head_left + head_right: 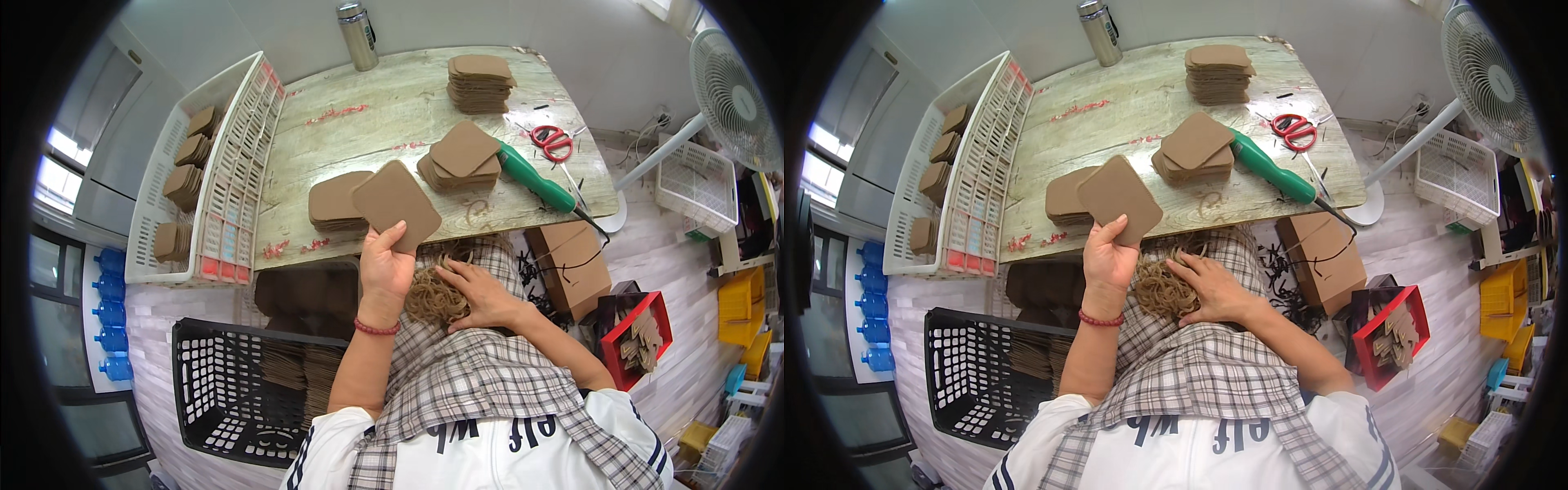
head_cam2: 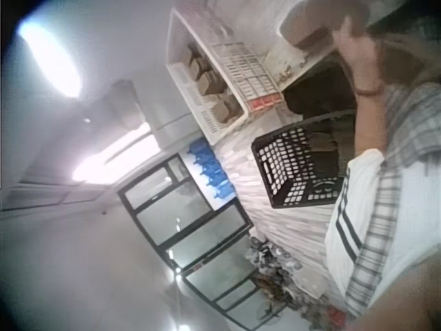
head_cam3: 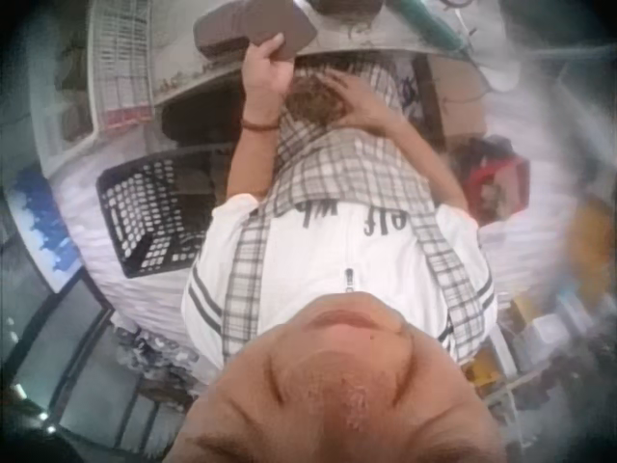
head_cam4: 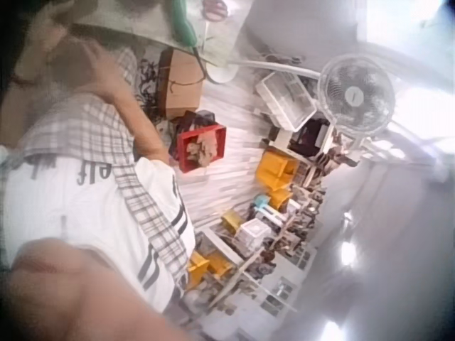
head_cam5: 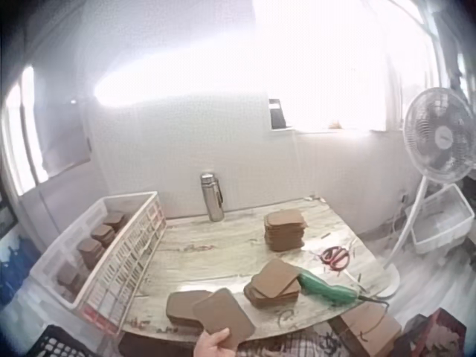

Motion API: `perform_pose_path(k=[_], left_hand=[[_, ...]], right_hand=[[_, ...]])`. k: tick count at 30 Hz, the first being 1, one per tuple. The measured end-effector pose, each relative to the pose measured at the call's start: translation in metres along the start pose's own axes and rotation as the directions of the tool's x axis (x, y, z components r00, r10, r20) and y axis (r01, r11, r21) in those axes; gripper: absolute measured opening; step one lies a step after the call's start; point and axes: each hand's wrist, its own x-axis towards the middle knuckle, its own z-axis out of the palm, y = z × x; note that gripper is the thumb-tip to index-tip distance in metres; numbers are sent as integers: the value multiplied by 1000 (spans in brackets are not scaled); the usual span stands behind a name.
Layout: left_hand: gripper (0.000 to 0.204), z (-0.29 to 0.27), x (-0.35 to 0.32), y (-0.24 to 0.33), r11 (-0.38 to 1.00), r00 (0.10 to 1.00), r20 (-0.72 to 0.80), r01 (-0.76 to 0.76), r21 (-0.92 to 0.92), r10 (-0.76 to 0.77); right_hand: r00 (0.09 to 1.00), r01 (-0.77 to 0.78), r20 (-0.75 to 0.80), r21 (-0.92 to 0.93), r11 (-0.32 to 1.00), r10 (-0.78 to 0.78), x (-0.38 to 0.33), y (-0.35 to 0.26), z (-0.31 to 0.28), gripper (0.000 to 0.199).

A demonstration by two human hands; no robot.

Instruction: The person uses a green rotary tool to trim the edges of square cardboard pieces, then switches to red scissors to trim the same pieces. Finished pieces are stacked on the table.

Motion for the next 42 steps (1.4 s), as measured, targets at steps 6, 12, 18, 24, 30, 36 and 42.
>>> perform_pose_path(k=[6,12,18,24,30,36,42], left_hand=[[42,4,-1,-2,999,999,-41,-20,-25,19],[42,3,-1,-4,999,999,-32,-26,-19,26],[38,3,-2,-6,999,999,-43,-26,-45,24],[35,6,-2,-5,993,999,-36,-23,-114,19],[39,8,-3,-6,996,1000,-20,4,-93,-6],[37,-5,5,-2,998,998,-5,57,3,-57],[39,-4,11,-9,987,996,-3,86,133,-86]], right_hand=[[998,-3,-59,15,1000,4,-7,1,-6,106],[993,-73,-90,-8,997,72,-13,1,-12,99],[982,-98,-162,-5,995,96,-16,5,-8,91],[958,-122,-255,45,992,129,-17,6,-3,68],[848,-150,-482,180,972,220,-13,11,-2,48],[687,-239,-618,306,922,383,3,24,-41,34],[522,-462,-833,-95,882,184,78,89,-117,56]])
